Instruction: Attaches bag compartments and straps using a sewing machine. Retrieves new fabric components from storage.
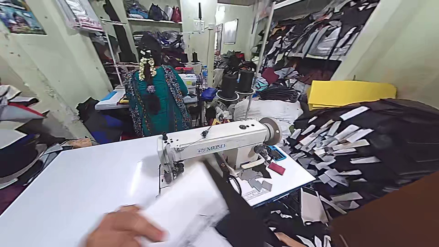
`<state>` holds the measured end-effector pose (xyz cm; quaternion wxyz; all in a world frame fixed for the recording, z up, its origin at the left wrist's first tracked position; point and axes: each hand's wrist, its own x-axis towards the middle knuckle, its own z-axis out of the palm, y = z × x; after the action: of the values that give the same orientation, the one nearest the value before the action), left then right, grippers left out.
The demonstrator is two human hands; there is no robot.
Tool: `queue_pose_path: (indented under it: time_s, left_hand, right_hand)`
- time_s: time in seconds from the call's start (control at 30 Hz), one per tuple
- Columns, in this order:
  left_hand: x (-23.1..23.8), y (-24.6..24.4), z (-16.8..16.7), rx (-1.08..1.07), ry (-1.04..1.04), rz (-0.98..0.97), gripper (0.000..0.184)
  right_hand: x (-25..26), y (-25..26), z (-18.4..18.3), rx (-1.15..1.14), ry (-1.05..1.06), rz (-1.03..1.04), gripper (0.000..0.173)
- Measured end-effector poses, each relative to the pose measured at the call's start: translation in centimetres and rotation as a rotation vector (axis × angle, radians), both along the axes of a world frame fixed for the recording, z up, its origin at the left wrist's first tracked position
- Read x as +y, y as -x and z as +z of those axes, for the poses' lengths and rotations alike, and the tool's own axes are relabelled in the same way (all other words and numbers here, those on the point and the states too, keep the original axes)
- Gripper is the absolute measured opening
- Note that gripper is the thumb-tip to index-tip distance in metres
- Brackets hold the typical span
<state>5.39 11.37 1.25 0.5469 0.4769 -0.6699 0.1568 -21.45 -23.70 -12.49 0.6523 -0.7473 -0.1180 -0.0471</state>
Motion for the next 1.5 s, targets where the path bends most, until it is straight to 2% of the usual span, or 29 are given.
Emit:
queue_pose_path:
  time_s: [0.03, 0.07, 0.13, 0.2, 0.23, 0.27, 0.3, 0.37, 0.43, 0.5, 0.57, 0.63, 0.7, 0.8, 0.87, 0.93, 1.0, 1.07, 1.13, 1.17, 1.2, 1.23, 1.27, 1.33, 1.4, 1.5]
  left_hand:
    - [4.1, -1.1, -0.1, -0.030, 0.027, 0.177, 0.022]
    - [7.9, -1.9, -0.6, -0.041, 0.061, 0.343, 0.027]
    - [15.4, -3.9, -3.6, -0.016, 0.023, 0.643, 0.034]
    - [22.0, -4.9, -7.9, 0.046, -0.337, 0.963, 0.027]
    - [23.6, -4.5, -9.4, 0.092, -0.608, 1.101, 0.025]
    - [23.6, -3.9, -10.3, 0.218, -0.840, 1.150, 0.032]
    - [22.3, -3.4, -11.4, 0.276, -0.898, 1.163, 0.039]
    - [17.7, -3.4, -13.5, 0.149, -0.754, 1.093, 0.039]
    - [12.0, -4.0, -15.3, 0.073, -0.711, 0.986, 0.048]
    - [8.6, -4.8, -17.2, 0.101, -0.813, 0.926, 0.062]
    - [7.6, -5.6, -18.6, 0.140, -0.885, 0.941, 0.068]
    - [8.5, -5.4, -19.2, 0.162, -0.884, 0.982, 0.071]
    - [10.2, -5.1, -19.2, 0.202, -0.933, 0.981, 0.075]
    - [11.4, -4.8, -18.0, 0.263, -1.031, 0.911, 0.078]
    - [10.6, -4.2, -16.3, 0.258, -1.026, 0.859, 0.078]
    - [8.6, -3.5, -15.4, 0.166, -0.913, 0.890, 0.079]
    - [5.6, -3.5, -15.1, 0.090, -0.812, 0.935, 0.075]
    - [2.8, -4.2, -15.3, 0.073, -0.820, 0.937, 0.071]
    - [0.6, -5.3, -16.3, 0.141, -0.911, 0.909, 0.066]
    - [-0.1, -5.6, -16.9, 0.182, -0.986, 0.879, 0.065]
    - [-0.4, -5.9, -17.0, 0.218, -1.099, 0.842, 0.066]
    - [-0.5, -5.9, -16.9, 0.244, -1.177, 0.813, 0.067]
    - [-0.3, -5.8, -16.9, 0.249, -1.217, 0.791, 0.069]
    - [0.5, -4.9, -17.0, 0.239, -1.248, 0.745, 0.071]
    - [1.3, -4.0, -17.2, 0.222, -1.223, 0.716, 0.070]
    - [2.5, -2.9, -17.3, 0.213, -1.221, 0.683, 0.070]
  right_hand:
    - [-0.4, -2.4, 0.0, 0.085, 0.035, 0.104, 0.036]
    - [-0.6, -4.8, -0.3, 0.165, 0.058, 0.124, 0.022]
    - [0.5, -9.1, -0.1, 0.296, 0.109, -0.077, 0.011]
    - [1.8, -14.3, 0.0, 0.316, 0.131, -0.301, 0.009]
    - [2.7, -17.4, -0.2, 0.307, 0.170, -0.395, 0.010]
    - [3.2, -20.5, -0.6, 0.286, 0.270, -0.471, 0.012]
    - [3.7, -23.2, -0.9, 0.295, 0.406, -0.517, 0.018]
    - [4.4, -27.4, -1.1, 0.341, 0.616, -0.554, 0.027]
    - [5.2, -29.4, -0.7, 0.359, 0.686, -0.585, 0.032]
    - [5.7, -29.4, -0.3, 0.335, 0.761, -0.631, 0.037]
    - [4.9, -26.9, 0.0, 0.276, 0.792, -0.750, 0.043]
    - [3.1, -22.8, 0.4, 0.186, 0.792, -0.942, 0.033]
    - [0.6, -18.2, 0.6, 0.249, 0.872, -1.097, 0.024]
    - [-2.5, -13.7, -0.6, 0.458, 0.985, -1.124, 0.029]
    - [-3.4, -12.8, -1.1, 0.430, 1.055, -1.117, 0.024]
    - [-3.7, -12.4, -1.4, 0.377, 1.091, -1.104, 0.018]
    - [-4.3, -12.0, -1.3, 0.336, 1.015, -1.103, 0.019]
    - [-4.5, -11.5, -0.7, 0.256, 0.857, -1.167, 0.024]
    - [-3.3, -12.5, 0.2, 0.097, 0.593, -1.275, 0.021]
    - [-2.0, -13.5, 0.7, 0.015, 0.396, -1.273, 0.012]
    - [-0.3, -15.0, 1.2, -0.045, 0.171, -1.209, 0.008]
    - [1.7, -16.5, 1.6, -0.053, 0.011, -1.109, 0.013]
    - [3.7, -18.2, 1.7, -0.027, -0.070, -0.998, 0.016]
    - [7.7, -21.7, 1.3, 0.055, -0.089, -0.792, 0.015]
    - [10.9, -25.8, 0.0, 0.054, 0.009, -0.668, 0.014]
    - [13.8, -29.9, -2.4, 0.088, 0.472, -0.637, 0.015]
